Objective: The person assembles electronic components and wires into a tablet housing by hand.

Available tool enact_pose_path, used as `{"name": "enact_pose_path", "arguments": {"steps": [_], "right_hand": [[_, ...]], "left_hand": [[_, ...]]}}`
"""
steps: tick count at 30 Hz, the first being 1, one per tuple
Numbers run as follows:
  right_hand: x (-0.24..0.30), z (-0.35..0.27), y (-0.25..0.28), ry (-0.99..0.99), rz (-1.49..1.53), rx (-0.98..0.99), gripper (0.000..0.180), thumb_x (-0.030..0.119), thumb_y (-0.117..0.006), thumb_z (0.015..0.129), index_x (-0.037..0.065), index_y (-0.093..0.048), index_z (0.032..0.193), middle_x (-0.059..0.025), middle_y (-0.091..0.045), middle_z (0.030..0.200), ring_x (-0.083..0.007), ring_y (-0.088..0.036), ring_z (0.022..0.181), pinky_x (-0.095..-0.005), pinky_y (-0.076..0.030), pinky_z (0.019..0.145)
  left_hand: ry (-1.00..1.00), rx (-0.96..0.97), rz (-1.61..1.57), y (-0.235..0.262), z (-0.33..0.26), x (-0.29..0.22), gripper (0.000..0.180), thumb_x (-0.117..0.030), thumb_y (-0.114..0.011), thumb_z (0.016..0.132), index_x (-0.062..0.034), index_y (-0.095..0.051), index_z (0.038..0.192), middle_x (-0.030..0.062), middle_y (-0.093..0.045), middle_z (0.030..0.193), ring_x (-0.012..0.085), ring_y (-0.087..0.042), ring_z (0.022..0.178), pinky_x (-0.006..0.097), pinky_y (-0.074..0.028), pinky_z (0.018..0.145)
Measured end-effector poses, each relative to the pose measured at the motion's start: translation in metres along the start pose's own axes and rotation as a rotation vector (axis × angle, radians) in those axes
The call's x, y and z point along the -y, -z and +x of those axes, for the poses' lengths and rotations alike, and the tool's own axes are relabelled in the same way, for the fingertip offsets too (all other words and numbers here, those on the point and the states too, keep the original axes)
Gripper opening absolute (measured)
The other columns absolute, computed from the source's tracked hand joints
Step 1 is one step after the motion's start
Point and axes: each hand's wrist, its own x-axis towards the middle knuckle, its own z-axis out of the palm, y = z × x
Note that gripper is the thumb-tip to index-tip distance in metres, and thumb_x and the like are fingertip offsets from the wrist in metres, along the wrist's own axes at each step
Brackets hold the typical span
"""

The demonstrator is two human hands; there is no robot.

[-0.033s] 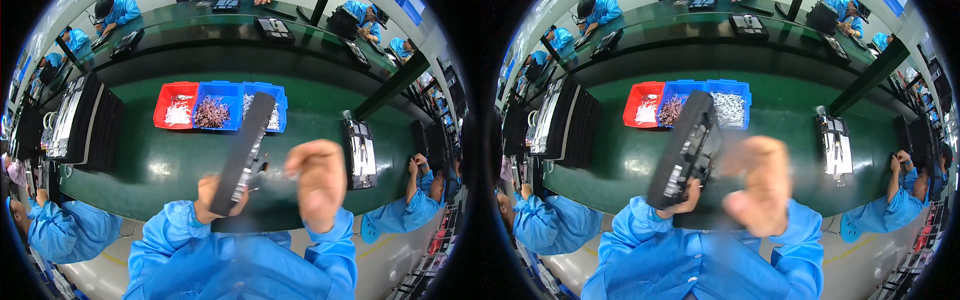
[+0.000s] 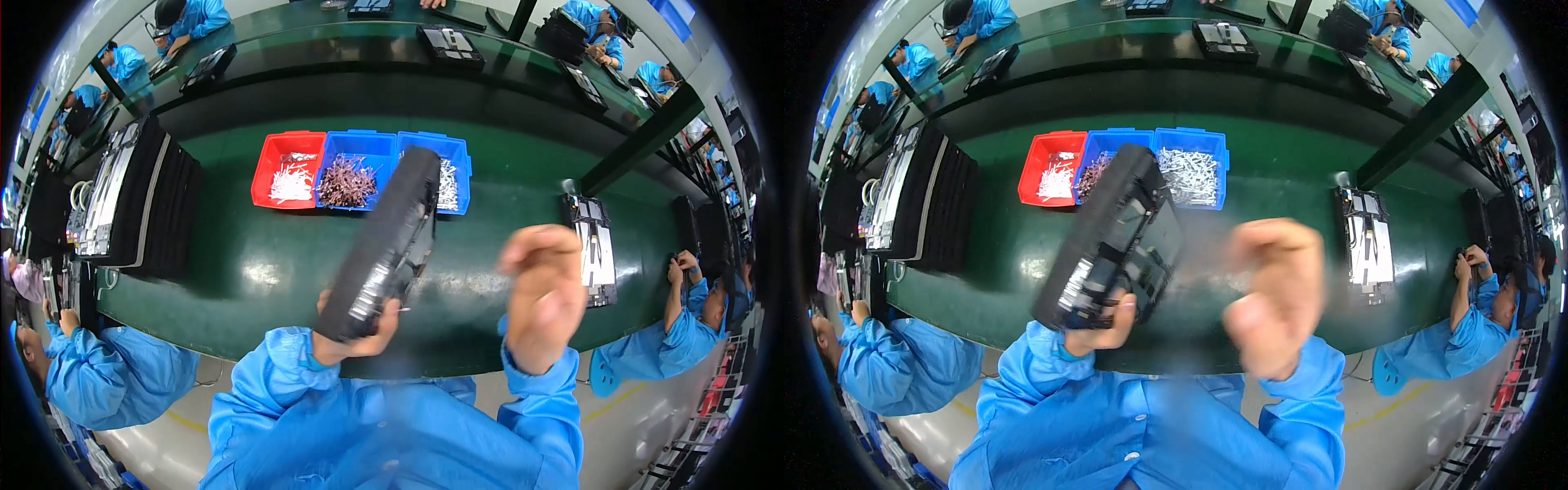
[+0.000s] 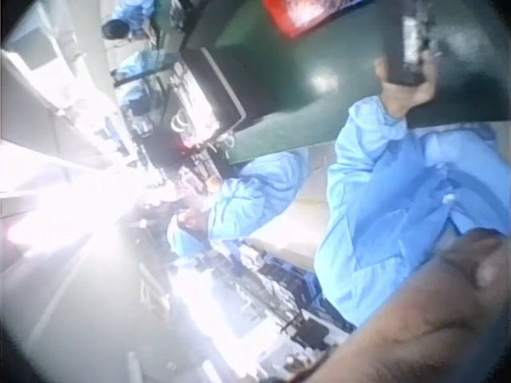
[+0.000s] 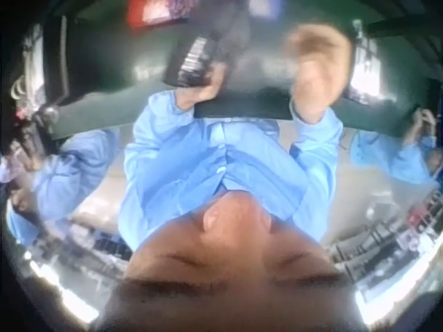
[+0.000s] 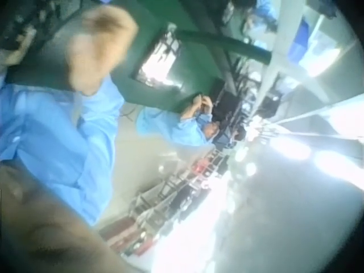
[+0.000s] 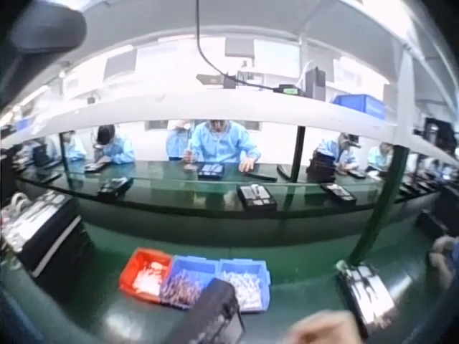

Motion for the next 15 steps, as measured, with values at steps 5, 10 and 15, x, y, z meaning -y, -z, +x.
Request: {"name": "enact_pose_path", "arguments": {"steps": [5, 10, 15], "right_hand": [[-0.034, -0.013, 0.035, -0.558, -0.023, 0.117, 0.074, 0.042, -0.066, 0.085, -0.006, -0.053, 0.139, -0.0133, -0.066, 0.113, -0.0135, -0.061, 0.087, -0.0266, -0.047, 0.075], [-0.075, -0.104, 0.032, -1.067, 0.494, 0.010, 0.072, 0.029, -0.069, 0.075, -0.006, -0.055, 0.137, -0.0196, -0.072, 0.114, -0.0219, -0.072, 0.080, -0.0330, -0.060, 0.065], [-0.055, -0.141, -0.016, -1.101, 0.416, -0.137, 0.069, 0.039, -0.065, 0.084, -0.002, -0.051, 0.137, -0.0191, -0.070, 0.112, -0.0217, -0.068, 0.064, -0.0285, -0.045, 0.036]], "left_hand": [[0.669, 0.058, -0.907, 0.029, 0.014, -0.017, 0.050, -0.015, -0.074, 0.091, 0.0028, -0.056, 0.134, 0.0057, -0.065, 0.114, 0.0133, -0.061, 0.098, 0.032, -0.051, 0.085], [0.990, 0.702, -1.009, 0.024, 0.039, 0.030, 0.064, -0.023, -0.077, 0.092, 0.0030, -0.049, 0.143, 0.0090, -0.064, 0.128, 0.0169, -0.059, 0.115, 0.031, -0.050, 0.096], [0.758, 0.874, -0.127, 0.033, 0.052, 0.036, 0.069, -0.036, -0.076, 0.094, 0.0041, -0.048, 0.143, 0.0125, -0.065, 0.099, 0.0208, -0.063, 0.095, 0.035, -0.051, 0.082]]}}
